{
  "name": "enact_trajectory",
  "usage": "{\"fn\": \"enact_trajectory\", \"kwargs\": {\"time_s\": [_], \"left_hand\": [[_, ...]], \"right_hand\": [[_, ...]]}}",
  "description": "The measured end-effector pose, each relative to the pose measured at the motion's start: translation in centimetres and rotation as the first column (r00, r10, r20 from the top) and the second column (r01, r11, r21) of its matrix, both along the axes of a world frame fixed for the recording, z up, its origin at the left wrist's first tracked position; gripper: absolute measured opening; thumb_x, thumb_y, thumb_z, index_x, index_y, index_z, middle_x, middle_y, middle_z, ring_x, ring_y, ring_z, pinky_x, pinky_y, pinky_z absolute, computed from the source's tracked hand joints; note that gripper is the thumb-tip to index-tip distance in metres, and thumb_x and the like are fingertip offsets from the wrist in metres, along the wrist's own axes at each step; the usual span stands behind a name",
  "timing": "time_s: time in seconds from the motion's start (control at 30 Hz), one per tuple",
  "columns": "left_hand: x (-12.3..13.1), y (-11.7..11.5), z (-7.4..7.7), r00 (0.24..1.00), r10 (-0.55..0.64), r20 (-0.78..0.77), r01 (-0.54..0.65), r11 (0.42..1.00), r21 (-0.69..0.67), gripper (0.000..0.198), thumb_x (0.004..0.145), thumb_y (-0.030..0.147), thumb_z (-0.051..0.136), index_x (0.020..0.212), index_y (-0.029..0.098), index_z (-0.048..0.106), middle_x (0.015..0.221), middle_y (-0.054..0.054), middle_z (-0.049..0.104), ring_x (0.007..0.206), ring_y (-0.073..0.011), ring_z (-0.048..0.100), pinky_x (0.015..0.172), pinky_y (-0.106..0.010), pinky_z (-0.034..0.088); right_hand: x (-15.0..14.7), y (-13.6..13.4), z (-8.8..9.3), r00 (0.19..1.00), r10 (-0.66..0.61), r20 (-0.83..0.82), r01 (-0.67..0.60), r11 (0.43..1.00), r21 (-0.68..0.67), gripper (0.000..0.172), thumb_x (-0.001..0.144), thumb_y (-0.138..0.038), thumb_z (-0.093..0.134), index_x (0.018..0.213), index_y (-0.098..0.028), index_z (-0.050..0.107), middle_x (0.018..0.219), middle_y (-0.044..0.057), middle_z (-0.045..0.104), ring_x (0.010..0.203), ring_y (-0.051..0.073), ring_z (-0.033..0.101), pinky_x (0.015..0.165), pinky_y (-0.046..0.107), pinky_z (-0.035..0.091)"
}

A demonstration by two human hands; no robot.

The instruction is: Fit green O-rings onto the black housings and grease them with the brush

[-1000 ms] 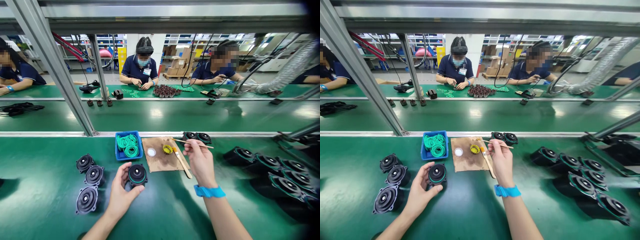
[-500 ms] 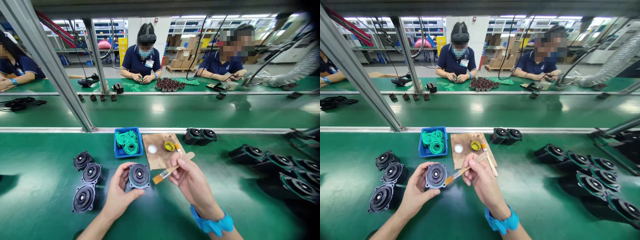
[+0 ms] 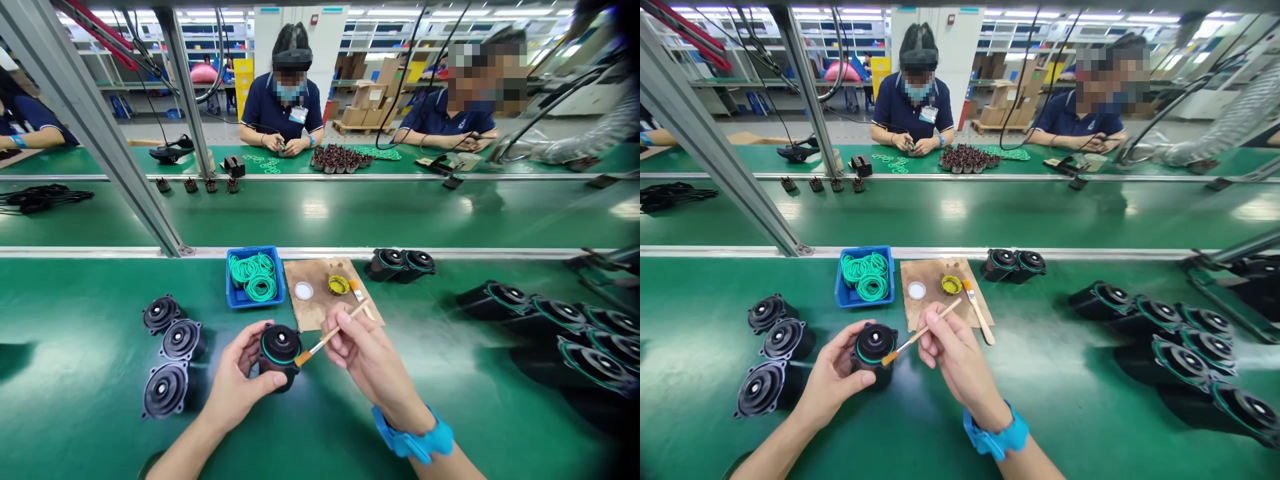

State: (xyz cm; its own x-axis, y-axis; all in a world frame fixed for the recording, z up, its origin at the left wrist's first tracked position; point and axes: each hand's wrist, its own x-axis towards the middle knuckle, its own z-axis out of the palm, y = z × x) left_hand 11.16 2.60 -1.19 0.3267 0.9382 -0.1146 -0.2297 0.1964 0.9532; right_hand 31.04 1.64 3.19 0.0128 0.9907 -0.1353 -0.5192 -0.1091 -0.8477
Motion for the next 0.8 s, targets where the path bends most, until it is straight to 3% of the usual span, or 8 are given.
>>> {"fn": "enact_trajectory", "kwargs": {"time_s": [0.27,0.5,0.63,0.8], "left_hand": [[-0.14,0.10,0.37,0.999,-0.017,0.028,0.018,0.999,-0.037,0.065,0.058,0.025,0.090,0.117,0.019,0.063,0.119,-0.012,0.069,0.109,-0.0282,0.065,0.088,-0.030,0.053],[-0.23,-0.04,0.26,0.988,-0.075,0.134,0.093,0.986,-0.137,0.070,0.059,0.035,0.090,0.121,0.019,0.063,0.119,-0.011,0.069,0.104,-0.0240,0.065,0.091,-0.028,0.049],[-0.20,-0.26,0.45,0.968,-0.104,0.229,0.148,0.972,-0.183,0.057,0.065,0.038,0.085,0.115,0.019,0.063,0.102,-0.008,0.071,0.089,-0.0189,0.065,0.075,-0.023,0.049],[-0.14,-0.67,0.14,0.937,-0.146,0.316,0.235,0.936,-0.262,0.051,0.074,0.044,0.076,0.115,0.019,0.061,0.108,-0.010,0.069,0.098,-0.0262,0.064,0.083,-0.034,0.048]], "right_hand": [[0.01,0.18,-0.17,0.998,-0.046,0.048,0.045,0.999,0.023,0.034,0.077,-0.046,0.075,0.067,-0.017,0.059,0.053,-0.004,0.045,0.047,0.008,0.033,0.040,0.017,0.031],[0.25,0.40,-0.22,0.996,-0.064,0.055,0.063,0.998,0.020,0.034,0.076,-0.046,0.076,0.067,-0.017,0.059,0.054,-0.004,0.046,0.047,0.007,0.033,0.040,0.016,0.032],[0.20,0.45,-0.26,0.998,-0.052,0.046,0.051,0.998,0.022,0.035,0.076,-0.046,0.075,0.066,-0.017,0.058,0.052,-0.005,0.043,0.047,0.007,0.032,0.040,0.016,0.031],[0.08,0.35,-0.31,0.998,-0.041,0.054,0.039,0.998,0.039,0.036,0.077,-0.047,0.074,0.067,-0.017,0.056,0.053,-0.005,0.042,0.048,0.007,0.031,0.041,0.016,0.031]]}}
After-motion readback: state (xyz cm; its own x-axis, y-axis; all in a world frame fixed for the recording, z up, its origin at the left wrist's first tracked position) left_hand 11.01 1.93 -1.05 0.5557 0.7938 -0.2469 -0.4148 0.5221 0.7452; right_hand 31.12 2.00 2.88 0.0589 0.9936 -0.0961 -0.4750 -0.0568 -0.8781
